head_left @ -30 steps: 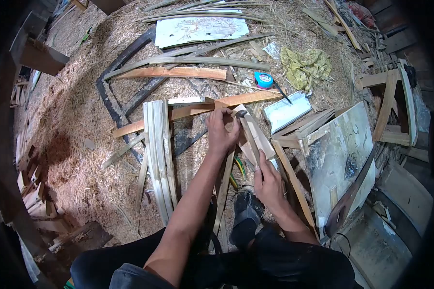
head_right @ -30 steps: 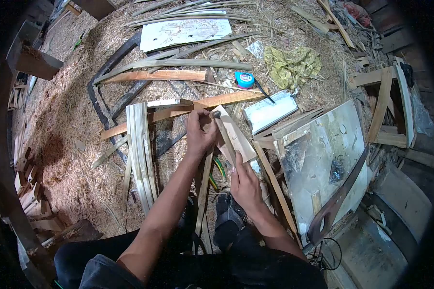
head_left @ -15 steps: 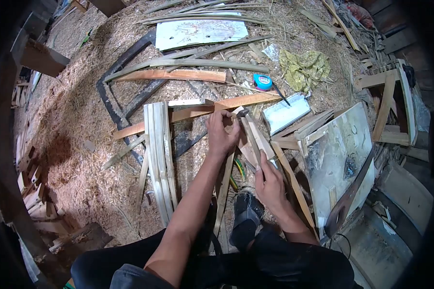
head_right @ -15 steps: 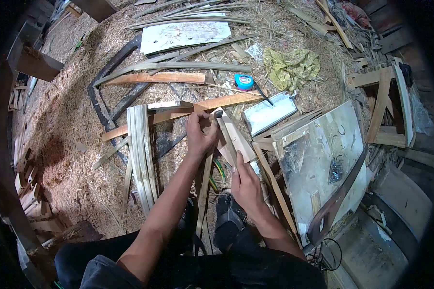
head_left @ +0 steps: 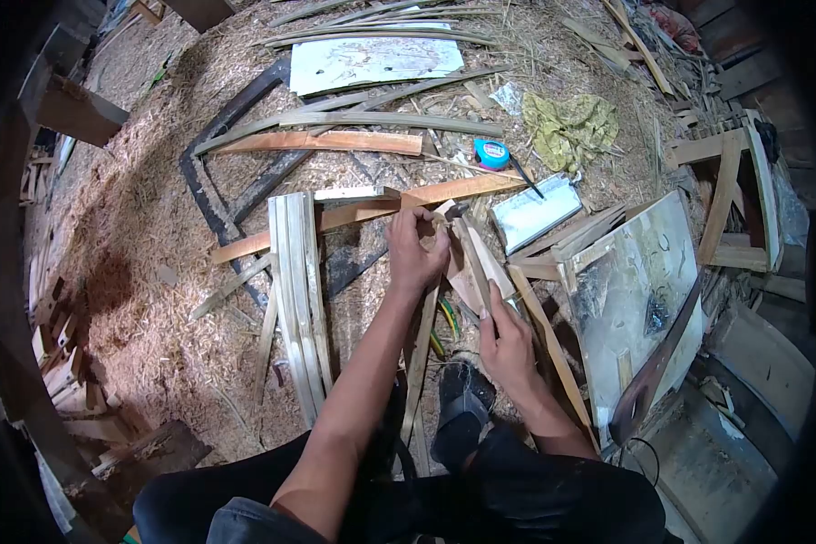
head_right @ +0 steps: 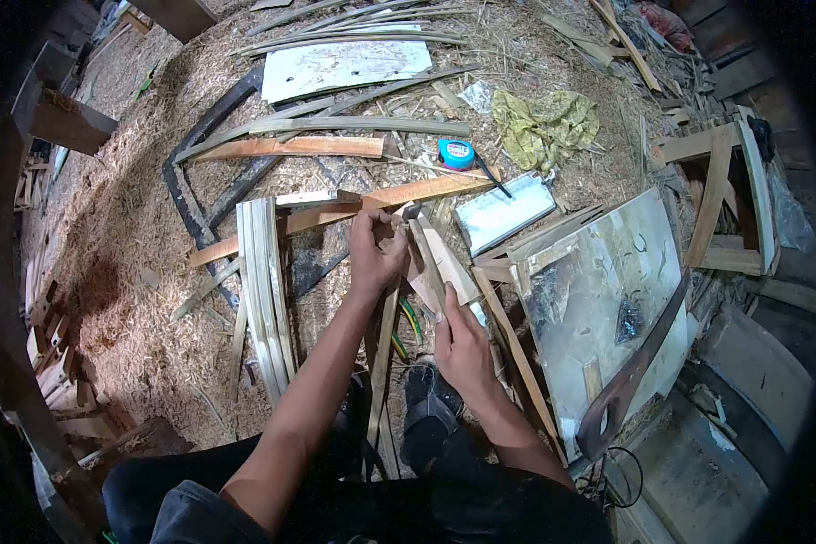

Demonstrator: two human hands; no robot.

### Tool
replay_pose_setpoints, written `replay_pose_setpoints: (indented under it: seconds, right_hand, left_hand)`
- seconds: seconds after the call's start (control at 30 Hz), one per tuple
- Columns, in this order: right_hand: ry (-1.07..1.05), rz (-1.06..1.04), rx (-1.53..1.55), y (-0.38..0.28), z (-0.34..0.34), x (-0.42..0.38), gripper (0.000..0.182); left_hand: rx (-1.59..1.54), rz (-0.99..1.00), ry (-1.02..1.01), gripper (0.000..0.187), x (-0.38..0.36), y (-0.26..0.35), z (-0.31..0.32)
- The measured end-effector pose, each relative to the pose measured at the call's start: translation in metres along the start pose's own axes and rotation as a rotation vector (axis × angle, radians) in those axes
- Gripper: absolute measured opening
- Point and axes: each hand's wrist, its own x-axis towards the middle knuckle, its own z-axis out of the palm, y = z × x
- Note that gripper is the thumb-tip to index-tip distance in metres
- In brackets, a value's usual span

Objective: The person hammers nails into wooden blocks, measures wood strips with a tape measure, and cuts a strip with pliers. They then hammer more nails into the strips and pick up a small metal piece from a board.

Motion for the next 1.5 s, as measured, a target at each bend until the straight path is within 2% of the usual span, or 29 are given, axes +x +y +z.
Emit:
replay_pose_setpoints:
  seconds: [0.2,0.3,0.4,0.6,0.73,0.83,0.93,1.03,1.13,1.23,1.33,1.43,1.5]
  right_hand:
    - [0.002,-0.065,0.014,0.0,0.0,-0.007,0.052]
    - [0.09,-0.131,0.013,-0.003,0.005,-0.01,0.054]
    - [-0.05,0.006,-0.05,-0.002,0.004,-0.006,0.054]
    - [0.038,-0.068,-0.001,-0.007,-0.003,-0.001,0.051]
    - [0.0,0.04,0.0,0.005,-0.004,-0.004,0.05]
    - [0.124,-0.127,-0.015,0.006,-0.001,-0.004,0.05]
    - [-0.061,0.0,-0.071,0.006,-0.003,-0.004,0.05]
    - [0.083,-0.088,-0.004,0.001,-0.001,-0.004,0.051]
    - [-0.036,0.007,-0.052,0.005,0.0,-0.004,0.05]
    - [-0.004,0.021,0.025,0.001,-0.005,-0.004,0.049]
    - [0.097,-0.099,0.013,0.006,0.002,-0.003,0.05]
    - [-0.068,0.069,-0.036,0.002,-0.007,0.003,0.049]
    - [0.046,0.052,0.018,0.002,-0.004,0.005,0.047]
  left_hand:
    - [0.02,0.051,0.0,0.034,0.001,-0.001,-0.001]
    - [0.01,0.04,-0.008,0.034,0.001,-0.002,0.0]
    - [0.016,0.037,-0.013,0.034,0.001,-0.002,0.0]
    - [0.004,0.013,-0.029,0.034,0.0,-0.003,0.0]
    - [0.025,0.034,-0.024,0.035,0.0,-0.002,-0.002]
    - [0.025,0.022,-0.027,0.035,0.001,-0.001,-0.001]
    - [0.012,0.025,-0.028,0.036,0.0,-0.001,0.0]
    - [0.002,0.031,-0.038,0.035,0.001,-0.003,-0.001]
    - [0.016,0.028,-0.038,0.035,0.001,-0.002,-0.001]
    - [0.02,0.038,-0.032,0.035,0.001,-0.002,-0.001]
    - [0.02,0.055,-0.014,0.035,0.001,-0.002,-0.001]
    - [0.014,0.055,-0.006,0.035,0.0,-0.003,0.0]
    - [0.01,0.047,-0.017,0.035,0.001,-0.002,0.0]
